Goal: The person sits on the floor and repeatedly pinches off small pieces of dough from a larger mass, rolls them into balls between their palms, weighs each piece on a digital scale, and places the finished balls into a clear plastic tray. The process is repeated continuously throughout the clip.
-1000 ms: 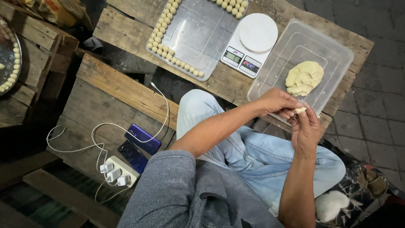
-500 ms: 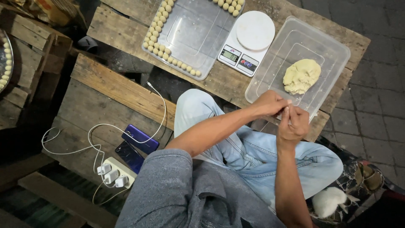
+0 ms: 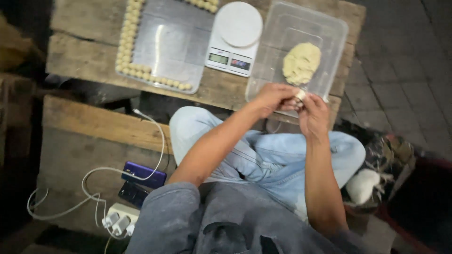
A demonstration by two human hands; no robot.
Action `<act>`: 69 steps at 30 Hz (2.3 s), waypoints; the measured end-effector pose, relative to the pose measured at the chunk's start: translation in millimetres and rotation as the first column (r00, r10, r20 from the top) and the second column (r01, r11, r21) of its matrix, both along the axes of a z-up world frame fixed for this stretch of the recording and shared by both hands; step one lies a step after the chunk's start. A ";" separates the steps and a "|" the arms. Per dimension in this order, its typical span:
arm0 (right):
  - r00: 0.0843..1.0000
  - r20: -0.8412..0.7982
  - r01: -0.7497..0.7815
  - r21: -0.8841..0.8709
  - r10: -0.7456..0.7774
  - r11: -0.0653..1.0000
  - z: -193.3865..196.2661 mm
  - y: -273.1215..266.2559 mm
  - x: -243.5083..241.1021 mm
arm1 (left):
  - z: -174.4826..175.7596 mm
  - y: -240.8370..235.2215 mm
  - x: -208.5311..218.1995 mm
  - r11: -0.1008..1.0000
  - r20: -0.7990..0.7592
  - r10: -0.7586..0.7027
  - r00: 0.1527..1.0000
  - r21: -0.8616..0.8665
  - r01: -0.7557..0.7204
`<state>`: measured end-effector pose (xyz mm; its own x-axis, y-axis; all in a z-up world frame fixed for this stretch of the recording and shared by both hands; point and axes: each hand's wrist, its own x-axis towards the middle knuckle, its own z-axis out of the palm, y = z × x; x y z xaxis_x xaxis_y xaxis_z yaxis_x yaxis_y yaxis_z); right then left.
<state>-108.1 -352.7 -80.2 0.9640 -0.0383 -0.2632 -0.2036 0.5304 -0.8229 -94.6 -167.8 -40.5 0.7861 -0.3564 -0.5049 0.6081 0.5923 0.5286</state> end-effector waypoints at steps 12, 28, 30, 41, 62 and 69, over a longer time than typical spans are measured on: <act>0.824 0.522 0.398 -0.809 0.219 0.432 122.3 55.2 -13.0 | 100.3 27.1 -7.1 0.920 0.024 -0.053 0.998 0.391 0.040; 0.967 0.253 0.165 -0.593 -0.012 0.788 86.5 42.4 -7.7 | 38.5 7.2 -1.9 0.945 0.294 0.010 0.956 0.311 -0.106; 0.885 0.386 0.217 -0.837 0.262 0.502 112.4 53.3 -17.3 | 32.2 -4.1 -4.1 0.974 0.163 0.068 0.984 0.201 -0.101; 0.681 0.489 0.438 -0.869 0.545 0.232 139.6 91.5 -46.8 | 120.7 2.0 -48.8 0.954 -0.033 0.098 0.995 -0.281 -0.104; 0.406 0.488 0.447 -0.843 0.773 0.298 192.3 132.2 -85.8 | 111.9 24.9 -104.2 0.552 -0.027 0.275 0.961 -0.814 -0.181; 0.489 0.403 0.611 -0.791 0.773 0.026 206.0 130.0 -69.1 | 121.3 -24.8 -136.0 0.843 -0.210 0.432 0.877 -0.250 -0.476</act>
<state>-177.2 -222.8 125.8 0.6121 0.5774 0.5403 0.7364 -0.6653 -0.1233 -230.6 -192.6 80.8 0.8238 -0.1219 -0.5537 0.2881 0.9311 0.2237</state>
